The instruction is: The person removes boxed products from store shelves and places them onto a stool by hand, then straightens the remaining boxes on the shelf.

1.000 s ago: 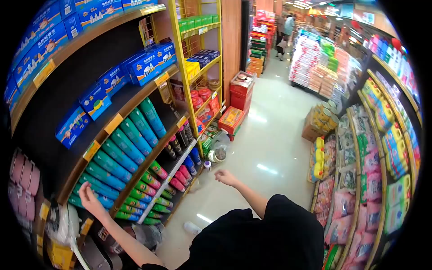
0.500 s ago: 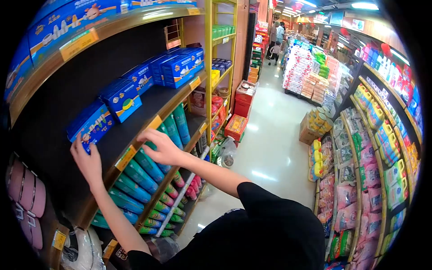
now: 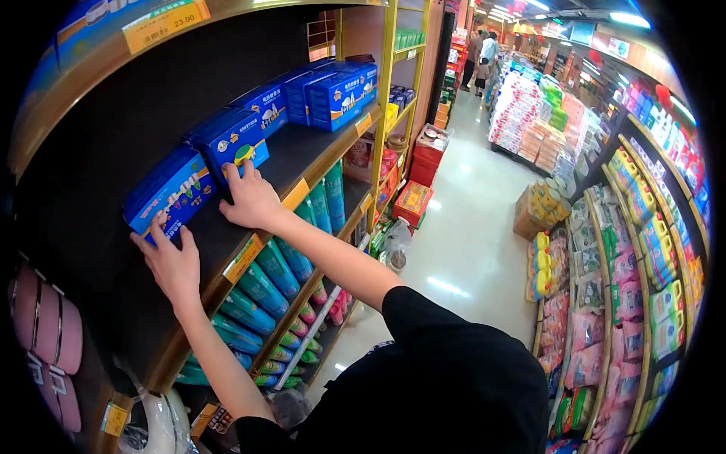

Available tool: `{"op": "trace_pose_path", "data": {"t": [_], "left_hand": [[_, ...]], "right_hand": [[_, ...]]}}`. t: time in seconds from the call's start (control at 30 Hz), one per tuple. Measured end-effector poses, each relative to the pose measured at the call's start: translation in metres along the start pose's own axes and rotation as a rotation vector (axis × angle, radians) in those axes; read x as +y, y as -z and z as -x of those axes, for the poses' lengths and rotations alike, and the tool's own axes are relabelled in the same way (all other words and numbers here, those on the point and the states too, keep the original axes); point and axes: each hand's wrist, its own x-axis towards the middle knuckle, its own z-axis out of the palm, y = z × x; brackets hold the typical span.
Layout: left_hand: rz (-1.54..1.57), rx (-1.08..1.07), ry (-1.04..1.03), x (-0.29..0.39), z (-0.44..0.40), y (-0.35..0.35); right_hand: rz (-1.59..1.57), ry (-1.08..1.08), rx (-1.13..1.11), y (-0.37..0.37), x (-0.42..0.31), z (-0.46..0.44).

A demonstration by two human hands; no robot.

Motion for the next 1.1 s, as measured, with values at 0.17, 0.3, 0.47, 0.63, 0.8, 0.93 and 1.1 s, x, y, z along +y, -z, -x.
{"op": "trace_pose_path", "data": {"t": [0.17,0.3,0.47,0.63,0.8,0.93,1.1], "left_hand": [[-0.005,-0.016,0.033,-0.006,-0.002,-0.01],[-0.053,-0.089,0.048,-0.002,0.0,0.002],[-0.068,-0.065,-0.028,-0.006,-0.002,-0.002],[0.07,-0.059,-0.072,-0.013,-0.001,-0.007],[0.236,-0.104,-0.041,-0.015,-0.009,-0.005],[0.263,-0.18,0.063,-0.017,-0.011,-0.004],[0.306,-0.218,0.063,-0.017,-0.012,-0.003]], "right_hand": [[-0.078,0.091,0.104,0.001,0.002,0.004],[-0.152,0.239,0.051,0.006,0.006,0.009],[-0.023,0.34,-0.058,0.009,0.006,0.009],[0.058,0.339,-0.164,0.007,0.008,0.006],[0.032,0.333,-0.325,0.008,0.01,-0.005],[-0.004,0.357,-0.37,0.011,0.01,-0.009],[-0.209,0.332,-0.432,0.007,0.003,-0.017]]}}
